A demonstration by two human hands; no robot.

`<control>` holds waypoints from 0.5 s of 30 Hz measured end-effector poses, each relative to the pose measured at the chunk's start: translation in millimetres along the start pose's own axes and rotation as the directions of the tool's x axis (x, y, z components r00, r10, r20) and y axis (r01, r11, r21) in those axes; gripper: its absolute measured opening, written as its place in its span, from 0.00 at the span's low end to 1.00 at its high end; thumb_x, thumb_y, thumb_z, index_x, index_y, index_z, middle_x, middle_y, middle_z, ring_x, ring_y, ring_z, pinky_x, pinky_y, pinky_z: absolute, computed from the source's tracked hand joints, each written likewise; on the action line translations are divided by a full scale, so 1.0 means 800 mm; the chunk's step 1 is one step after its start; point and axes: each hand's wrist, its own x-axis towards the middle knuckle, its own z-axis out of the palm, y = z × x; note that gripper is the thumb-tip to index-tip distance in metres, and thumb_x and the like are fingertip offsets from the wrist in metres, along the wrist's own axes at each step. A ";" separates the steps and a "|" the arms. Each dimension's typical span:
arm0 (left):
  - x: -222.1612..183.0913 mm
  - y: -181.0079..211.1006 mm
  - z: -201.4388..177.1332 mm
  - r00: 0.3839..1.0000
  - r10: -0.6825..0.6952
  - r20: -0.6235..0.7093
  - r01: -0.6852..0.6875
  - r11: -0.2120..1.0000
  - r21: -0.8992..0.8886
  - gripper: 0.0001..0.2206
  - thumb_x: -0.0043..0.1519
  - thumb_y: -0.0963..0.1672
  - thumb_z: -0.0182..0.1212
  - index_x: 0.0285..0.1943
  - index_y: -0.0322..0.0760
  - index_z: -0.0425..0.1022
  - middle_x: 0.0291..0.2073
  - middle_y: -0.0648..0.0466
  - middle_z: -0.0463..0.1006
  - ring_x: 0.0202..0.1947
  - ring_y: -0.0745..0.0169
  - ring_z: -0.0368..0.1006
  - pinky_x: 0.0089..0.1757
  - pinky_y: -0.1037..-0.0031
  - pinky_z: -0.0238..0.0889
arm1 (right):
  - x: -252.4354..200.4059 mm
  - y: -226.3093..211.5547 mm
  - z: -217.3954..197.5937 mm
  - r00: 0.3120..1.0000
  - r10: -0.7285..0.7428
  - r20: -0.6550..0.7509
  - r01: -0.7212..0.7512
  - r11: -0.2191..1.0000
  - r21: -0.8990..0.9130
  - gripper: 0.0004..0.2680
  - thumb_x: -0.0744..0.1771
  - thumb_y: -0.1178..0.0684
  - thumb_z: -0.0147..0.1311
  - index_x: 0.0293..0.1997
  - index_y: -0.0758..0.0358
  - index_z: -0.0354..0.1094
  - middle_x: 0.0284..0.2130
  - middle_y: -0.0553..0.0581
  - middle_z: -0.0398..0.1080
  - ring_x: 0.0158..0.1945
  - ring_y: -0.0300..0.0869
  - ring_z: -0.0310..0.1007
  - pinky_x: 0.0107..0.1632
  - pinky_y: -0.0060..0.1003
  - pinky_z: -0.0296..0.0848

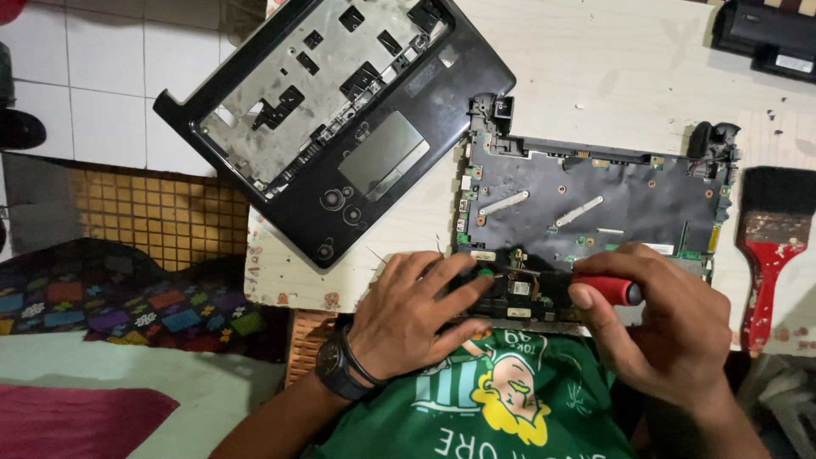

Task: Disassembling a laptop by removing screws and the internal cooling fan, then cleaning the area with a brush.

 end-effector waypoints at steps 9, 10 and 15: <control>-0.003 -0.001 0.007 1.000 0.009 0.023 -0.011 0.995 0.096 0.21 0.69 0.57 0.52 0.64 0.50 0.72 0.61 0.50 0.68 0.51 0.50 0.67 0.43 0.61 0.63 | 0.001 0.005 0.004 1.000 -0.019 -0.021 0.019 1.000 -0.005 0.06 0.67 0.56 0.57 0.44 0.69 0.69 0.31 0.58 0.75 0.29 0.44 0.71 0.37 0.34 0.67; -0.002 0.000 0.006 1.000 0.006 0.026 -0.008 0.996 0.091 0.21 0.68 0.57 0.53 0.64 0.50 0.72 0.61 0.50 0.68 0.51 0.49 0.67 0.43 0.61 0.63 | 0.002 0.004 0.004 1.000 -0.015 0.010 0.015 0.999 -0.032 0.06 0.67 0.55 0.57 0.44 0.66 0.69 0.31 0.56 0.75 0.29 0.43 0.71 0.36 0.34 0.66; -0.003 0.000 0.005 0.999 -0.011 0.040 0.007 0.997 0.083 0.22 0.67 0.58 0.55 0.64 0.51 0.73 0.60 0.50 0.69 0.51 0.48 0.67 0.44 0.60 0.63 | 0.026 -0.004 0.014 0.991 -0.134 0.018 0.134 0.991 0.020 0.06 0.67 0.59 0.57 0.44 0.74 0.69 0.32 0.62 0.74 0.29 0.45 0.72 0.36 0.35 0.69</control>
